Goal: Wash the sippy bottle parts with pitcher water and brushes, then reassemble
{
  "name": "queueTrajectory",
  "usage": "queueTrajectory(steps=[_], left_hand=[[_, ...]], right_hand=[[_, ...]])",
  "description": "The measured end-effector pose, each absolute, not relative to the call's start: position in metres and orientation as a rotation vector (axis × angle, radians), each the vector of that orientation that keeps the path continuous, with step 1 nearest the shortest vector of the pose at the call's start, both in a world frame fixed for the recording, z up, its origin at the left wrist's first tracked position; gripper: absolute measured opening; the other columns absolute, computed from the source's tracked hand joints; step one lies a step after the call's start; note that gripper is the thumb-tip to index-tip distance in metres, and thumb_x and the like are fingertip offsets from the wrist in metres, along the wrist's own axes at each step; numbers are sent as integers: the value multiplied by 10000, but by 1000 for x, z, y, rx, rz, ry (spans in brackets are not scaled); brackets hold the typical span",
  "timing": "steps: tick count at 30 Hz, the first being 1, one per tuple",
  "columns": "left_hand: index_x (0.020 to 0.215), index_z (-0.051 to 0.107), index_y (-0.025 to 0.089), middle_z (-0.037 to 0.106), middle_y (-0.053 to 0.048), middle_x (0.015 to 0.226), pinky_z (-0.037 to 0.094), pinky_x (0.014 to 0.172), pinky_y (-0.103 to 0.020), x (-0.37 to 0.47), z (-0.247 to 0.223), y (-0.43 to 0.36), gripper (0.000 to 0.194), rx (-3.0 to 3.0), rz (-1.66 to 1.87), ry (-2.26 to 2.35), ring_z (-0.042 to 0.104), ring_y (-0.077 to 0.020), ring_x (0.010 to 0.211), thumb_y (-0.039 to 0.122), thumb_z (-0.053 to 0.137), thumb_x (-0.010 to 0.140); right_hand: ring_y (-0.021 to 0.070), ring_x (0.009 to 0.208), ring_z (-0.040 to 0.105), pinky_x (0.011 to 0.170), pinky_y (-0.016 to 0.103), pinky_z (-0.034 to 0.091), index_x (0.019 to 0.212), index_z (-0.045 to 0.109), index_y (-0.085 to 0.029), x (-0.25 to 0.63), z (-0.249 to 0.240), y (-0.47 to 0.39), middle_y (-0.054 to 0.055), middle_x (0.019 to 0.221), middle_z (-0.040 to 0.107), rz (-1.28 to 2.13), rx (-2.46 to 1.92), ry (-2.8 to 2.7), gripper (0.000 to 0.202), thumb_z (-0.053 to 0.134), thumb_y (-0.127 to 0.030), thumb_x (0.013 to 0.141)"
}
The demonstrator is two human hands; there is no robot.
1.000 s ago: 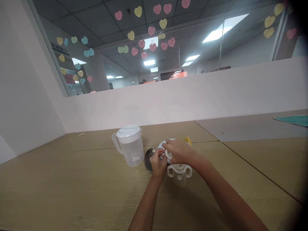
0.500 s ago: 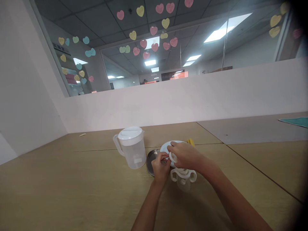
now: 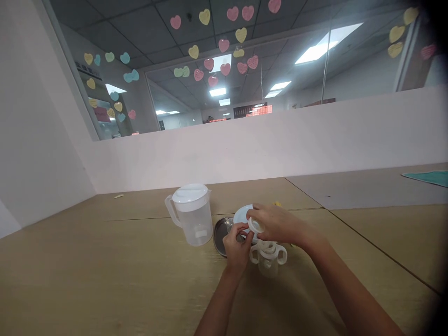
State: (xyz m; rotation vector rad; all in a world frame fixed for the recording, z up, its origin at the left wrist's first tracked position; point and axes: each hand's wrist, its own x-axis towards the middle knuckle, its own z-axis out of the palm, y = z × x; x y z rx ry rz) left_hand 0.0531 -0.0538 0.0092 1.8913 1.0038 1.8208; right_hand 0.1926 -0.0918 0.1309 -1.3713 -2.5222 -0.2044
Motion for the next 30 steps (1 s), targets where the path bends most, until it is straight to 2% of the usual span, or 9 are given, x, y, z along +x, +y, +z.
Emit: queueTrajectory(steps=[5,8,11,16,20,23,26,30], left_hand=[[805,598,176,643,5,735,468,643,-213,54,8,-58,116,1976,1821,1077,595,-113,669,268,618,738],[789,593,176,638,-3,745,457,663,-227,54,9,-60,126,1975,1839,1112,588,-129,712,294,608,749],[833,581,173,628,-20,788,446,686,-243,53,11,-61,160,1979,1832,1132,575,-144,753,321,582,771],[1035,519,169,621,-66,959,435,789,-294,51,9,-58,283,2064,1600,937,567,-170,870,361,500,827],[1082,514,159,599,-100,1048,401,884,-370,50,5,-55,431,2254,1449,784,532,-229,1003,451,556,767],[1054,542,166,595,-97,1024,426,845,-387,52,1,-54,525,2386,1368,807,529,-245,971,516,631,672],[1023,566,166,605,-99,990,447,820,-399,56,-5,-55,549,2420,1349,896,541,-248,937,531,666,625],[972,604,170,630,-91,930,462,807,-406,61,-14,-55,482,2391,1387,980,559,-251,918,485,690,618]], right_hand=[[137,727,524,562,214,310,866,535,-214,195,135,-95,21,873,545,-37,-1312,-2498,158,574,-231,713],[139,738,523,581,216,325,838,529,-210,194,136,-98,22,853,535,-19,-1277,-2464,108,540,-198,731],[148,781,521,607,221,333,881,525,-208,195,136,-98,31,891,534,-3,-1252,-2451,172,534,-152,719],[147,748,500,564,221,309,924,468,-198,205,135,-95,34,911,531,46,-1311,-2385,307,548,-112,640],[149,686,479,522,228,300,875,453,-200,216,138,-96,19,818,549,151,-1343,-2319,287,601,-256,636],[153,663,497,509,234,320,932,498,-213,216,140,-97,7,771,572,254,-1325,-2305,308,587,-370,682],[164,748,552,591,252,401,1014,546,-237,207,126,-95,11,869,617,307,-1208,-2257,324,553,-396,731],[205,997,536,853,342,428,1031,565,-230,196,78,-87,37,1058,608,150,-1051,-2090,344,567,-423,746]])
